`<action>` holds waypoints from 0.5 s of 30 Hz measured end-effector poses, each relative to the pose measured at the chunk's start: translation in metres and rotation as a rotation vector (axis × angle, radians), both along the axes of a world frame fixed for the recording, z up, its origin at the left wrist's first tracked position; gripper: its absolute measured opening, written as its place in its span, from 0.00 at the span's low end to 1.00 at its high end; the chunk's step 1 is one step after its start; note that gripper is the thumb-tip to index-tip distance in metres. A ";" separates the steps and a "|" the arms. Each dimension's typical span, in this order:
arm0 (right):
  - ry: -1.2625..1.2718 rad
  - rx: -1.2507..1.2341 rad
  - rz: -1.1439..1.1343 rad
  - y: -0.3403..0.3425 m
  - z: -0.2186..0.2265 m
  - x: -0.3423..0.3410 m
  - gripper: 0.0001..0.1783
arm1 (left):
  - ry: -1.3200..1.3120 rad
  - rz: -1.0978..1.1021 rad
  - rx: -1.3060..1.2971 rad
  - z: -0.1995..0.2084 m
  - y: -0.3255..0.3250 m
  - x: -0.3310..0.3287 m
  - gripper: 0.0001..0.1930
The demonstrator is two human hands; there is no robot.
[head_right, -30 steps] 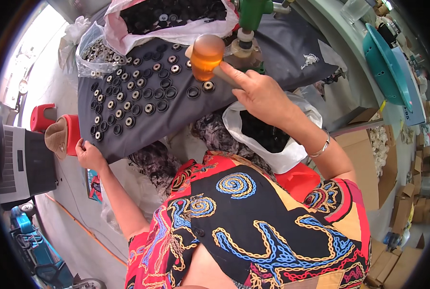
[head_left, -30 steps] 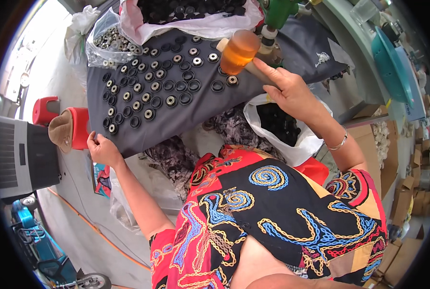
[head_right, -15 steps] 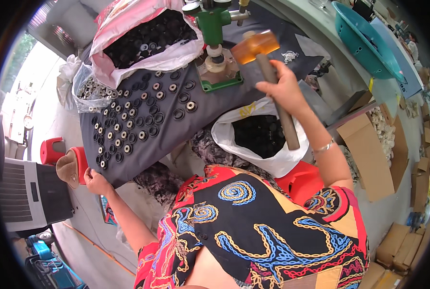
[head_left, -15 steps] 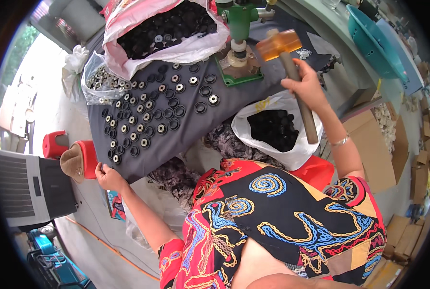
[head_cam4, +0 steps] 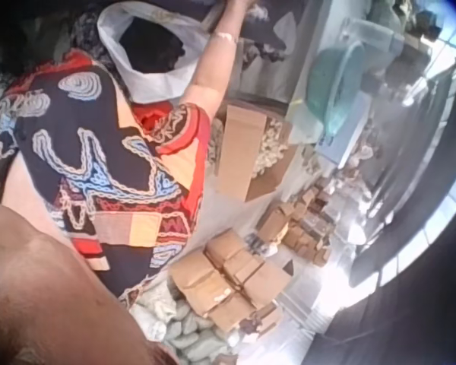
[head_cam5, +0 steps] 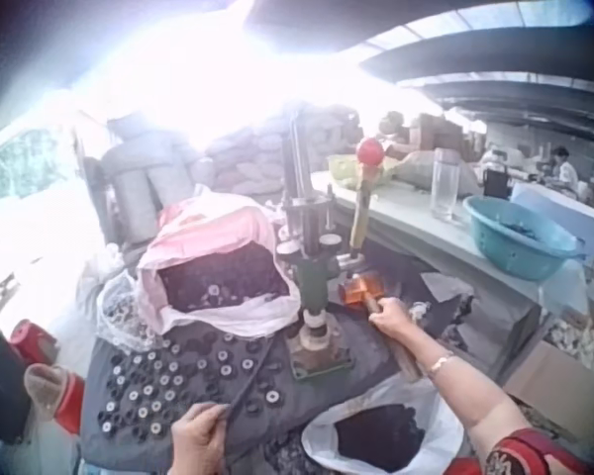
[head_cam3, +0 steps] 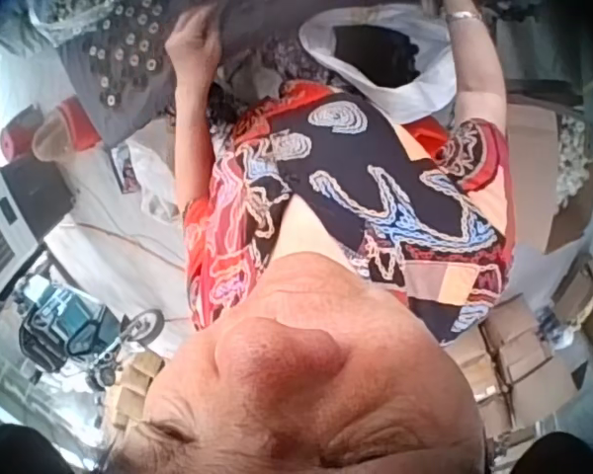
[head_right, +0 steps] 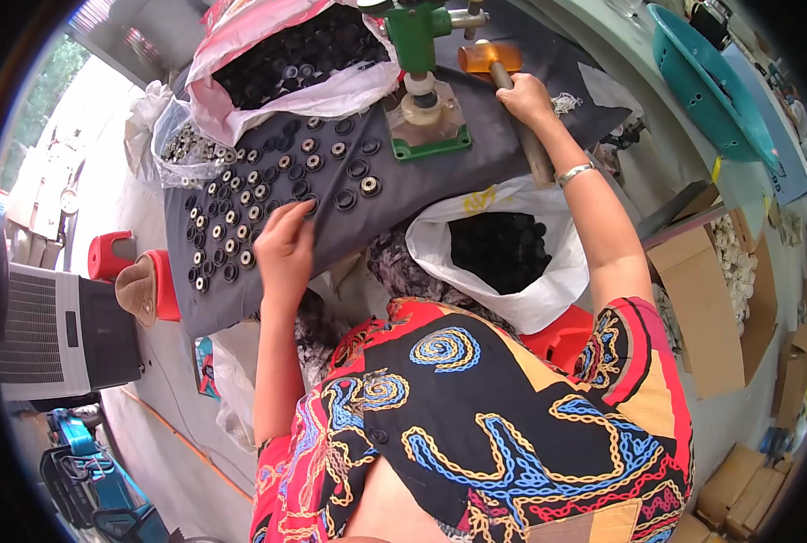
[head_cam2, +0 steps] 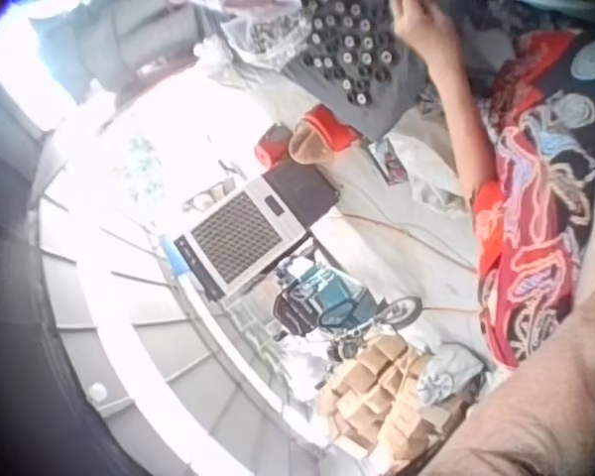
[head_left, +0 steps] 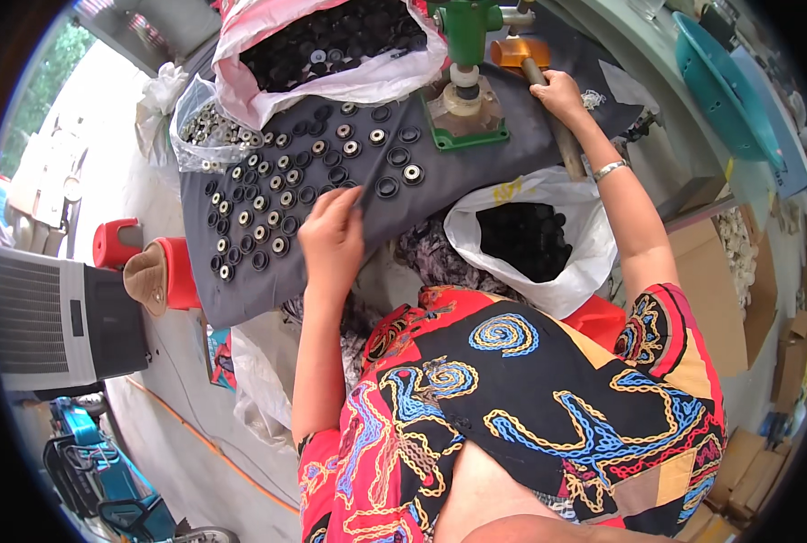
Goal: The person assembles small metal hardware components, likely grommets or rivets, on a grey work surface. They place the components into a green manual press machine and operate the lever to secure them. The person also uses a rubber mallet to tap the assembled pieces on the table.
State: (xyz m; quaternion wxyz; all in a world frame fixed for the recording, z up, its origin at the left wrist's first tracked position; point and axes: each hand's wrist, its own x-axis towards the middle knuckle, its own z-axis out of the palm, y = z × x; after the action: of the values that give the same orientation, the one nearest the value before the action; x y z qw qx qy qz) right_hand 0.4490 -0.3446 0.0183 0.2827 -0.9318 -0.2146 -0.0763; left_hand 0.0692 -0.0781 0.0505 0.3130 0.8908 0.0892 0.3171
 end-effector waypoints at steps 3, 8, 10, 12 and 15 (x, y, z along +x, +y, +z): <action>-0.184 -0.025 0.036 0.014 0.013 -0.015 0.21 | 0.065 -0.047 0.206 -0.011 -0.010 0.018 0.16; -0.235 0.222 0.224 0.012 0.062 -0.038 0.24 | 0.390 -0.040 0.543 -0.017 -0.017 0.037 0.06; -0.225 0.399 0.095 -0.003 0.065 -0.025 0.23 | 0.379 -0.080 0.636 -0.036 -0.017 0.052 0.08; -0.188 0.633 0.126 0.008 0.095 -0.037 0.25 | 0.424 -0.132 0.578 -0.031 -0.016 0.049 0.10; -0.157 0.758 0.179 0.035 0.158 -0.061 0.28 | 0.559 -0.115 0.497 -0.017 -0.011 0.039 0.08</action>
State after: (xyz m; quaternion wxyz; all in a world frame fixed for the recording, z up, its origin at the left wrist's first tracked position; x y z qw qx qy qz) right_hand 0.3880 -0.3096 0.1761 0.5946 -0.7304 -0.2726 -0.1964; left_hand 0.1083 -0.0893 0.0333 0.0682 0.9952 0.0416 0.0558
